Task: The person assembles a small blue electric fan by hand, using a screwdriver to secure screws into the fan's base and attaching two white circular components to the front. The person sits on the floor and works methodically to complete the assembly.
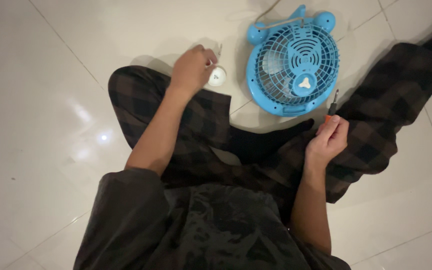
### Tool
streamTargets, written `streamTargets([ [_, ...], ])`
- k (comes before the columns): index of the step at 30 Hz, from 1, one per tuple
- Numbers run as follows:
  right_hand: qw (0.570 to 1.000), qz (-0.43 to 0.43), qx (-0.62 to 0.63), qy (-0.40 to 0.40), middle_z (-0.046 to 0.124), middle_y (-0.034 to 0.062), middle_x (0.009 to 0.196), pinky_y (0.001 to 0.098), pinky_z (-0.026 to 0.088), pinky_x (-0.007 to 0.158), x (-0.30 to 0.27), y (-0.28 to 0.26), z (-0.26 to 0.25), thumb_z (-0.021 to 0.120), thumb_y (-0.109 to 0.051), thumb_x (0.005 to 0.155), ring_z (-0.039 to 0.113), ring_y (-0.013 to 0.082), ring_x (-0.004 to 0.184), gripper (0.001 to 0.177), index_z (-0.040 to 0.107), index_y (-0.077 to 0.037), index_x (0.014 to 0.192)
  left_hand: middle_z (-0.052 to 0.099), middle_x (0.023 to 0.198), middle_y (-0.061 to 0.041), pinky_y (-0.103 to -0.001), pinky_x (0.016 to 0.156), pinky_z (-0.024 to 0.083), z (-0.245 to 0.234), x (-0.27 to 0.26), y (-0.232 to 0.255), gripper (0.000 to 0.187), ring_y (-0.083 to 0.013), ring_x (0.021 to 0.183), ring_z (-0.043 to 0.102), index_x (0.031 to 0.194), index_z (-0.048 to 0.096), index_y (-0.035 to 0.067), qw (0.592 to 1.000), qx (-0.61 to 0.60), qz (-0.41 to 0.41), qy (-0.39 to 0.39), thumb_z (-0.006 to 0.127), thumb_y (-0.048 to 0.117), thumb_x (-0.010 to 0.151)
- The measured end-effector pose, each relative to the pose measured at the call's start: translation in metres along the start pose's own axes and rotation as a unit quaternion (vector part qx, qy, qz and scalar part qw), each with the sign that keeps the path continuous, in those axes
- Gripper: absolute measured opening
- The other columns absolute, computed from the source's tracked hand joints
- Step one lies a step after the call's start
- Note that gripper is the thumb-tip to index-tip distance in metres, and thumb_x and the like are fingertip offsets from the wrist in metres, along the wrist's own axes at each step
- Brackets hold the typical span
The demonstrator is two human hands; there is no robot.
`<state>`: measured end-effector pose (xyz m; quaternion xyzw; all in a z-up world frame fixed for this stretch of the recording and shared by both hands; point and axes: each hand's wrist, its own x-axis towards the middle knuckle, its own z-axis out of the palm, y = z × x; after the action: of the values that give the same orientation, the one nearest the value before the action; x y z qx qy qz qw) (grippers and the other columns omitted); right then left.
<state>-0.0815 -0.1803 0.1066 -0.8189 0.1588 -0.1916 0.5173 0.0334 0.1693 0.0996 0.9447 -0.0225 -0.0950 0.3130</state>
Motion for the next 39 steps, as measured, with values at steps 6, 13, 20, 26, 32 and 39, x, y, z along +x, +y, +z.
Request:
streamTargets([
  [6, 1.0, 0.004, -0.027, -0.007, 0.051, -0.0003, 0.07, 0.0249, 0.035, 0.058, -0.002, -0.002, -0.002, 0.052, -0.022, 0.118, 0.044, 0.0065, 0.063, 0.031, 0.061, 0.003, 0.101, 0.061, 0.117, -0.011, -0.047, 0.087, 0.053, 0.025, -0.018, 0.01, 0.057, -0.0359, 0.107, 0.06, 0.117, 0.068, 0.012, 0.998, 0.042, 0.045, -0.018, 0.089, 0.01, 0.064],
  [13, 1.0, 0.025, 0.006, -0.006, 0.049, -0.0012, 0.071, 0.0243, 0.032, 0.057, -0.001, 0.003, 0.0, 0.053, -0.022, 0.117, 0.041, 0.0051, 0.063, 0.03, 0.062, 0.003, 0.102, 0.058, 0.118, -0.01, -0.045, 0.087, 0.055, 0.025, -0.017, 0.017, 0.056, -0.0342, 0.112, 0.06, 0.118, 0.064, 0.013, 0.995, -0.004, 0.096, 0.01, 0.086, 0.003, 0.068],
  [20, 1.0, 0.009, -0.02, -0.013, 0.051, -0.0012, 0.069, 0.0244, 0.033, 0.056, -0.001, 0.005, -0.001, 0.053, -0.022, 0.117, 0.044, 0.005, 0.061, 0.031, 0.062, 0.003, 0.101, 0.061, 0.117, -0.009, -0.044, 0.093, 0.053, 0.015, -0.018, 0.03, 0.054, -0.0336, 0.116, 0.059, 0.118, 0.059, 0.013, 0.987, -0.073, 0.133, 0.043, 0.087, 0.006, 0.072],
  [26, 1.0, 0.007, -0.015, -0.021, 0.05, -0.0012, 0.068, 0.0245, 0.033, 0.056, -0.001, 0.003, 0.0, 0.053, -0.022, 0.117, 0.043, 0.0054, 0.061, 0.031, 0.063, 0.003, 0.101, 0.062, 0.116, -0.011, -0.045, 0.091, 0.053, 0.022, -0.016, 0.026, 0.055, -0.0369, 0.112, 0.061, 0.116, 0.055, 0.01, 0.986, -0.117, 0.112, 0.034, 0.088, 0.008, 0.072],
  [32, 0.999, 0.001, -0.021, -0.025, 0.051, -0.0008, 0.068, 0.0243, 0.034, 0.056, -0.001, 0.001, 0.0, 0.053, -0.021, 0.117, 0.044, 0.0058, 0.06, 0.031, 0.063, 0.003, 0.102, 0.067, 0.11, -0.015, -0.042, 0.091, 0.054, 0.042, -0.006, 0.011, 0.053, -0.0346, 0.106, 0.067, 0.115, 0.055, 0.006, 0.981, -0.181, 0.071, 0.027, 0.09, 0.014, 0.076],
  [39, 0.999, -0.004, -0.043, -0.027, 0.051, 0.0002, 0.067, 0.0245, 0.035, 0.055, 0.0, -0.001, 0.0, 0.053, -0.021, 0.117, 0.045, 0.0062, 0.06, 0.032, 0.063, 0.003, 0.099, 0.072, 0.118, -0.015, -0.038, 0.095, 0.056, 0.065, 0.008, -0.006, 0.052, -0.0288, 0.109, 0.071, 0.117, 0.056, 0.004, 0.962, -0.269, 0.025, 0.02, 0.088, 0.018, 0.079],
])
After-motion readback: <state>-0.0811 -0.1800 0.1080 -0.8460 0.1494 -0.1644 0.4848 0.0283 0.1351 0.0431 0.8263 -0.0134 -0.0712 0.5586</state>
